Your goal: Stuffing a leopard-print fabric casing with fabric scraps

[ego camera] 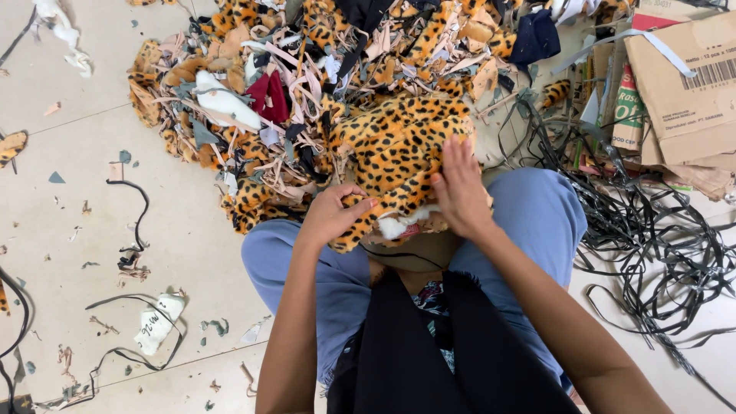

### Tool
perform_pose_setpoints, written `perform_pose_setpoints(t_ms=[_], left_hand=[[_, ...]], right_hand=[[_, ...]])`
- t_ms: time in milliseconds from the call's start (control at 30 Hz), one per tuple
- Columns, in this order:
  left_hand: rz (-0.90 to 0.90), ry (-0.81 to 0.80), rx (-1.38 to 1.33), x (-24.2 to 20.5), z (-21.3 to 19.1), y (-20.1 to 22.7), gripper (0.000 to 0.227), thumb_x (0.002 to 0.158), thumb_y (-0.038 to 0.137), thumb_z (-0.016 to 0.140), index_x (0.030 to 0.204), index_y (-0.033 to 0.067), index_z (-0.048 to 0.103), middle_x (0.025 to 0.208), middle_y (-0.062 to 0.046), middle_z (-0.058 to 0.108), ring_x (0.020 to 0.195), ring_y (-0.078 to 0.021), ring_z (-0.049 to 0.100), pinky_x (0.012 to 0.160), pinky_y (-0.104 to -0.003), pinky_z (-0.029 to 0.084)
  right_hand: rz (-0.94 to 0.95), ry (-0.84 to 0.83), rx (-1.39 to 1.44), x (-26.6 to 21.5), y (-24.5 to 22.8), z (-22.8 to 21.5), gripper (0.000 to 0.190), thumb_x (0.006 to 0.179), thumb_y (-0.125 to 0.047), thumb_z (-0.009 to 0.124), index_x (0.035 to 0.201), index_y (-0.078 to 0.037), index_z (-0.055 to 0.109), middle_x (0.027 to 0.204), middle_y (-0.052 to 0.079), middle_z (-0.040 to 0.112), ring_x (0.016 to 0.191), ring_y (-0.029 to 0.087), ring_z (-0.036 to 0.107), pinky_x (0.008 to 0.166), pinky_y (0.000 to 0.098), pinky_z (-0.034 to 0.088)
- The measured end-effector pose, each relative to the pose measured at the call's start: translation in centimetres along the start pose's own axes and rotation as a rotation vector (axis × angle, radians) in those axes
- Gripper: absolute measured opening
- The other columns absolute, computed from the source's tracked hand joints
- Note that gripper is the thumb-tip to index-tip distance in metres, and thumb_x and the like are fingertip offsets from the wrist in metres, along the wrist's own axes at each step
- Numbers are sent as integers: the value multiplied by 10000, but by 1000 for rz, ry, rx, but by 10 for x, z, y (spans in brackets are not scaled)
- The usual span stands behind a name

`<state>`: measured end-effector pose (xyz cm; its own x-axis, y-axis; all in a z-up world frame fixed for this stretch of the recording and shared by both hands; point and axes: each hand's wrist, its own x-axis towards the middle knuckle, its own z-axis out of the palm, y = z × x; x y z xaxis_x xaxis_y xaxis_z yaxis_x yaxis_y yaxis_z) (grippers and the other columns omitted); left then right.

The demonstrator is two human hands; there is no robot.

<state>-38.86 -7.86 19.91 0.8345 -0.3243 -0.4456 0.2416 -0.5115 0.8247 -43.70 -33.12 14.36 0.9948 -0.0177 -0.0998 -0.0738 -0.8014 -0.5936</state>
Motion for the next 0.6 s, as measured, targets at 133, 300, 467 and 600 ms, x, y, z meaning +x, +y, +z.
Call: perform_pose_setpoints(t_ms=[133,300,467,600], left_hand=[[21,8,7,21,8,-36,243,905,263,745,1000,41,771,634,-159,676,304,-82,364,332,-218,250],[7,14,8,20,10,-37,241,893,276,750,975,50,770,597,-146,661,299,-94,362,331,-217,232],[2,14,17,28,10,-50,210,880,255,764,966,63,767,534,-112,619,292,-92,361,334,-206,228],[-9,-2,18,27,8,-43,195,879,243,753,968,69,763,476,-90,586,292,-94,365,347,-204,232]], right_hand=[[-208,146,-85,1,30,49,625,1148,-394,284,1663,-90,102,1724,128,38,1559,340,-44,1238,477,-74],[-300,174,-162,0,33,64,686,1126,-483,332,1664,-98,151,1726,115,44,1560,323,-63,1187,524,-176],[-303,179,-222,2,28,62,723,1109,-532,341,1665,-107,160,1725,119,47,1558,330,-76,1184,549,-169],[-331,225,-314,9,14,66,780,1053,-637,287,1660,-168,152,1729,70,7,1557,293,-117,1191,555,-181]])
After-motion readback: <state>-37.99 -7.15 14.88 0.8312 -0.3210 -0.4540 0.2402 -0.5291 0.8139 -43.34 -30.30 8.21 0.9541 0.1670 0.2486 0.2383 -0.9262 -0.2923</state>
